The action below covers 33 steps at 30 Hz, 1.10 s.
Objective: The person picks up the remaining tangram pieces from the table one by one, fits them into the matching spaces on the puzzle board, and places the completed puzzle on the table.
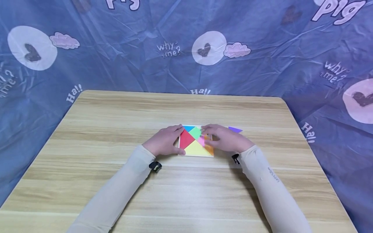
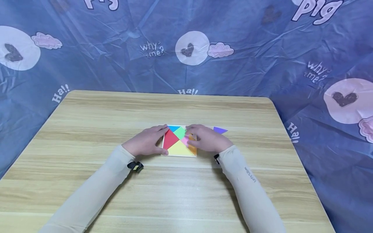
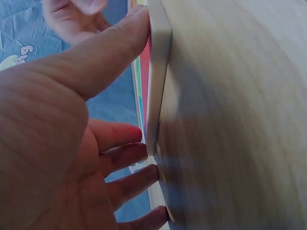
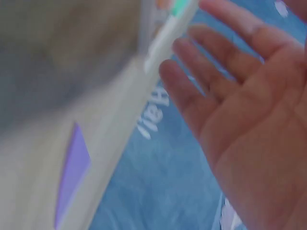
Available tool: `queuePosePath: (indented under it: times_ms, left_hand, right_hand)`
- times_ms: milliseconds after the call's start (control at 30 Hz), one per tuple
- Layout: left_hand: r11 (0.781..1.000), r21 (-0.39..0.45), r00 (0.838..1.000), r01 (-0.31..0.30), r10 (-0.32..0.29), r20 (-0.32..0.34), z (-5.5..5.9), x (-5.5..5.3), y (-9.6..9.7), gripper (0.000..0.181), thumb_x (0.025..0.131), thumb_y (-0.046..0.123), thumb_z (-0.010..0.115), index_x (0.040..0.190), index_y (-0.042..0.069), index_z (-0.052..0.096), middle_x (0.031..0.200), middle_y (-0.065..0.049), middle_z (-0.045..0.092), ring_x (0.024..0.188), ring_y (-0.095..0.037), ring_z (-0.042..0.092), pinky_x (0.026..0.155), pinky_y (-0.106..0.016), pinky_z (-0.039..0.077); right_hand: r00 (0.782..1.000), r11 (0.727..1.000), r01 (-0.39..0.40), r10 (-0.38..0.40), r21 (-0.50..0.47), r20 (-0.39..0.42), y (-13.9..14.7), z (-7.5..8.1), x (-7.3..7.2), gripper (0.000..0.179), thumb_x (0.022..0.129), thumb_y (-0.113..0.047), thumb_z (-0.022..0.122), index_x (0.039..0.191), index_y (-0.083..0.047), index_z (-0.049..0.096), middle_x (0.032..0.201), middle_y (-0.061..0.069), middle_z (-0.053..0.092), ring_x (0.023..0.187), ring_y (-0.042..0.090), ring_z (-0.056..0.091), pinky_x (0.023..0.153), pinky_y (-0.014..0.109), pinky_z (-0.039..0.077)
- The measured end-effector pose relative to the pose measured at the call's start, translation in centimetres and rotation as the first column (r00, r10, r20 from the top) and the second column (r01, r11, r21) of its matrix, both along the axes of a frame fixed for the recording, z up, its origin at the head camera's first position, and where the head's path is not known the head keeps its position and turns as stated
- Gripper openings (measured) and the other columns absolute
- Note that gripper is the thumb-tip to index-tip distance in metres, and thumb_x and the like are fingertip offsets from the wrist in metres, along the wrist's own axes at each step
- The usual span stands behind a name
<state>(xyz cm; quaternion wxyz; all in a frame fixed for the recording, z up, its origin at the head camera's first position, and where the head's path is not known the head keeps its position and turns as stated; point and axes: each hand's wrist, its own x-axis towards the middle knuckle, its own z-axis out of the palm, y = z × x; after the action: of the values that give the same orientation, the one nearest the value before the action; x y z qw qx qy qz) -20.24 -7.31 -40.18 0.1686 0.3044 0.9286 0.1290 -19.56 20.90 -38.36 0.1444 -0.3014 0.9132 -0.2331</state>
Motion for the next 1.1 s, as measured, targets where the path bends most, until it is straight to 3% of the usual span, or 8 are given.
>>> queuePosePath:
  times_ms: [100,233,400,500,633,933,1100]
  left_hand:
    - [1.0,0.001,1.0,0.002,-0.002,-0.004,0.0,0.0,-0.1,0.106,0.086,0.059,0.077,0.162,0.004,0.029,0.169,-0.013,0.028,0.154,-0.032,0.03,0.124,-0.047,0.031]
    - [1.0,0.001,1.0,0.004,-0.004,-0.003,0.0,-0.1,-0.2,0.106,0.086,0.06,0.077,0.163,0.004,0.029,0.17,-0.012,0.027,0.154,-0.032,0.03,0.124,-0.047,0.031]
    - [1.0,0.005,1.0,0.006,-0.006,-0.002,0.0,-0.2,-0.4,0.109,0.085,0.063,0.076,0.163,0.004,0.028,0.17,-0.011,0.027,0.154,-0.032,0.03,0.124,-0.048,0.031]
    - [1.0,0.009,1.0,0.004,-0.004,0.004,0.0,-0.2,-0.5,0.114,0.082,0.065,0.077,0.164,0.004,0.026,0.17,-0.011,0.025,0.154,-0.032,0.03,0.124,-0.048,0.031]
    - [1.0,0.013,1.0,-0.008,0.008,0.023,0.0,-0.3,-0.6,0.121,0.078,0.067,0.079,0.165,0.006,0.021,0.172,-0.009,0.02,0.155,-0.032,0.028,0.124,-0.048,0.031]
    - [1.0,-0.013,1.0,0.004,-0.003,0.03,0.1,-0.4,-0.8,0.12,0.079,0.067,0.077,0.164,0.005,0.022,0.172,-0.007,0.02,0.156,-0.029,0.025,0.125,-0.047,0.029]
    - [1.0,-0.009,1.0,0.018,-0.018,0.02,0.1,-0.6,-0.8,0.117,0.08,0.066,0.077,0.164,0.004,0.023,0.172,-0.009,0.021,0.156,-0.03,0.025,0.125,-0.048,0.028]
  right_hand:
    - [0.991,0.994,0.109,-0.11,-0.017,-0.07,1.1,0.7,-0.3,0.039,0.099,-0.023,0.07,0.132,-0.002,0.067,0.139,0.016,0.062,0.131,0.037,0.056,0.111,0.055,0.045]
    - [0.96,0.964,0.257,-0.248,0.062,-0.132,2.9,1.4,-0.8,0.044,0.099,-0.018,0.067,0.135,0.007,0.061,0.129,0.024,0.062,0.118,0.041,0.061,0.105,0.057,0.048]
    - [0.928,0.906,0.373,-0.364,0.199,-0.084,4.7,1.6,-1.0,0.056,0.096,-0.02,0.069,0.139,0.013,0.054,0.132,0.036,0.055,0.119,0.049,0.057,0.105,0.062,0.047]
    - [0.919,0.886,0.383,-0.394,0.261,-0.011,5.2,1.5,-0.9,0.065,0.093,-0.026,0.074,0.14,0.013,0.052,0.132,0.039,0.052,0.114,0.049,0.059,0.1,0.062,0.049]
    - [0.916,0.881,0.37,-0.398,0.294,0.039,5.5,1.3,-0.9,0.067,0.091,-0.027,0.076,0.14,0.013,0.052,0.128,0.037,0.052,0.106,0.044,0.06,0.094,0.059,0.053]
    - [0.921,0.873,0.375,-0.389,0.31,-0.02,5.0,0.4,-1.3,0.06,0.094,-0.027,0.074,0.141,0.005,0.057,0.127,0.034,0.055,0.11,0.044,0.058,0.095,0.062,0.052]
    - [0.908,0.86,0.412,-0.415,0.3,-0.059,4.6,0.2,-1.2,0.054,0.093,-0.029,0.075,0.134,0.004,0.063,0.123,0.031,0.058,0.106,0.042,0.06,0.092,0.06,0.053]
